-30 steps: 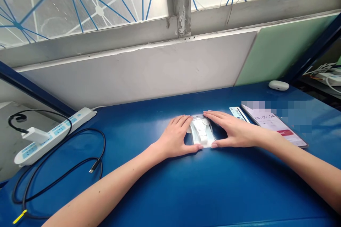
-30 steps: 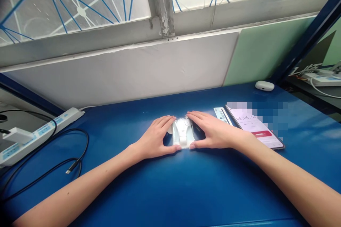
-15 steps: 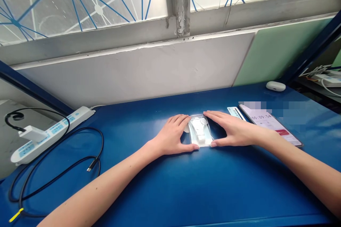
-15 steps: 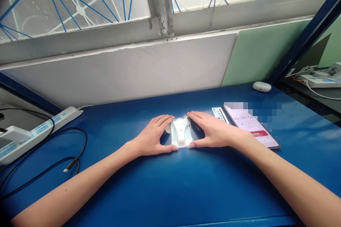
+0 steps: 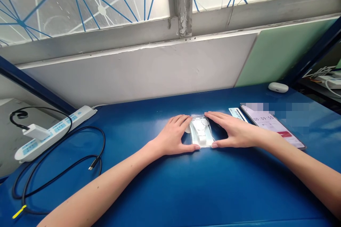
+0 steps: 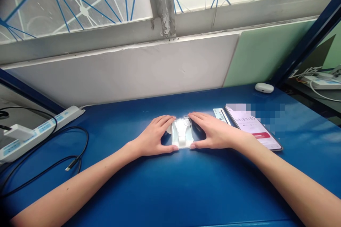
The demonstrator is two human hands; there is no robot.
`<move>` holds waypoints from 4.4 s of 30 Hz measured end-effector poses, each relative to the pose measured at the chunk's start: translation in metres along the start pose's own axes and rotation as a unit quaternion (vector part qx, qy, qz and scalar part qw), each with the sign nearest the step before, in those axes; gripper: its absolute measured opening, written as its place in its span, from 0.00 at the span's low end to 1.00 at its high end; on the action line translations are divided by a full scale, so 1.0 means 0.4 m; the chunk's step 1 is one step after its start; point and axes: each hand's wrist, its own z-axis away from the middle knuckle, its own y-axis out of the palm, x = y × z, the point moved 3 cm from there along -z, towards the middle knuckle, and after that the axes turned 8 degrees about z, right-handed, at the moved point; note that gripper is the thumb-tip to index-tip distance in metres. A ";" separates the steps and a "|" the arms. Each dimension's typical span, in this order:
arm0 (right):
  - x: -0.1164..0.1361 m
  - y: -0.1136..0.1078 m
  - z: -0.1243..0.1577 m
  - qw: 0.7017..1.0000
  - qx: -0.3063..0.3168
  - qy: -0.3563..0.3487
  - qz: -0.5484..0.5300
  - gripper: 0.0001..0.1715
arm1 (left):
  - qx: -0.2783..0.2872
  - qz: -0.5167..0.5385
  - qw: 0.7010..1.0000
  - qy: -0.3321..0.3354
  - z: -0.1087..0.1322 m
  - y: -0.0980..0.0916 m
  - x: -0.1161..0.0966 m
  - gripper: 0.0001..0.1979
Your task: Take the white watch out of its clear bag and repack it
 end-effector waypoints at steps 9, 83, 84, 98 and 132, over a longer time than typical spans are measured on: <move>0.004 0.002 0.001 1.000 0.003 -0.006 0.016 0.59 | -0.007 0.001 1.000 0.010 0.000 -0.002 -0.002 0.45; 0.025 -0.016 -0.005 0.999 -0.028 -0.018 0.027 0.52 | 0.016 -0.029 0.999 -0.011 0.003 0.003 0.004 0.43; 0.025 -0.017 -0.006 0.999 -0.036 -0.015 0.027 0.49 | 0.013 -0.029 0.999 -0.010 0.003 0.002 0.003 0.42; 0.063 -0.037 -0.020 0.995 -0.066 -0.033 0.060 0.26 | -0.001 -0.011 1.000 0.006 0.002 0.000 0.004 0.33; -0.037 -0.027 -0.002 0.999 0.012 0.028 -0.010 0.49 | -0.038 -0.010 0.999 -0.037 0.000 0.008 0.012 0.40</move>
